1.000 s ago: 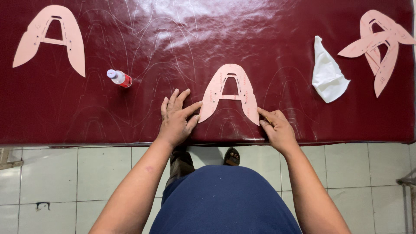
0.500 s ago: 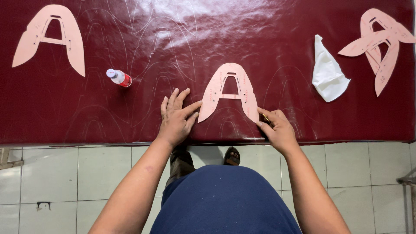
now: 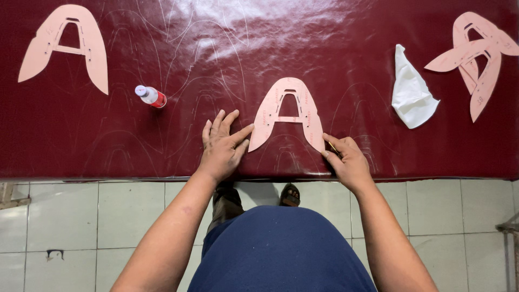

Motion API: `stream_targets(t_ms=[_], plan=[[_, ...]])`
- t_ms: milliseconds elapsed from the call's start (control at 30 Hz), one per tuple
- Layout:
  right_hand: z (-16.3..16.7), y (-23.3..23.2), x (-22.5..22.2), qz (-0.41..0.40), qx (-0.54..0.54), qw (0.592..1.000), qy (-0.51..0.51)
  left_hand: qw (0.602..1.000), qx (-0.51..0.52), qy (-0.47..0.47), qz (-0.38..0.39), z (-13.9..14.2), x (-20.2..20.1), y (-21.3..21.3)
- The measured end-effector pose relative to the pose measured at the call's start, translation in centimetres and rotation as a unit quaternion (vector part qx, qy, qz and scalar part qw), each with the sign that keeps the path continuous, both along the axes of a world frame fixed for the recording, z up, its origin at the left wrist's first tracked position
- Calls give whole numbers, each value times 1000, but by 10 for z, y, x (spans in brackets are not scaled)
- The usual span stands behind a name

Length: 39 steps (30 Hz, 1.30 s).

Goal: The person places a pink letter A template on a maroon vinyl sheet and traces its outline with a pencil. They then apply a liquid from a small bottle onto the traced area and wipe it with a tissue. The person repeats the tracing and wiping steps on the same template.

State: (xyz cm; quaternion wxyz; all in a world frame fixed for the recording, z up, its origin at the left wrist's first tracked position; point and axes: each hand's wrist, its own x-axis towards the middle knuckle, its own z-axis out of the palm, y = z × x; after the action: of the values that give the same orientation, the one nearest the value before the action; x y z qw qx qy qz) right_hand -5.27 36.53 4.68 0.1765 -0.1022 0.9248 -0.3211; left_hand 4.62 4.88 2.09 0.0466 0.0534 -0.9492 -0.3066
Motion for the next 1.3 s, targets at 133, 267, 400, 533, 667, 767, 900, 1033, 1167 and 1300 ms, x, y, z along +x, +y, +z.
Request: stream_targets(t_ms=[133, 267, 400, 533, 667, 767, 900, 1033, 1167, 1300], plan=[[-1, 1, 0, 4, -4, 1000, 11, 1000, -7, -7, -1, 2, 0, 0], [-2, 2, -1, 12, -17, 1000, 15, 1000, -1, -8, -1, 3, 0, -1], [-3, 3, -2, 7, -12, 1000, 1, 1000, 1, -10, -1, 4, 0, 0], [-2, 3, -2, 9, -10, 1000, 7, 1000, 3, -13, -2, 5, 0, 0], [1, 2, -1, 1, -20, 1000, -3, 1000, 0, -14, -3, 5, 0, 0], [2, 1, -1, -6, -13, 1000, -19, 1000, 4, -16, -4, 6, 0, -1], [0, 3, -2, 7, -2, 1000, -11, 1000, 5, -9, -5, 7, 0, -1], [-7, 9, -3, -37, -84, 996, -16, 1000, 6, -13, -4, 8, 1, -1], [-12, 16, -3, -107, -113, 987, 30, 1000, 6, -18, -2, 8, 0, 0], [-10, 15, 3, -40, -126, 988, 78, 1000, 6, -10, -6, 8, 1, -1]])
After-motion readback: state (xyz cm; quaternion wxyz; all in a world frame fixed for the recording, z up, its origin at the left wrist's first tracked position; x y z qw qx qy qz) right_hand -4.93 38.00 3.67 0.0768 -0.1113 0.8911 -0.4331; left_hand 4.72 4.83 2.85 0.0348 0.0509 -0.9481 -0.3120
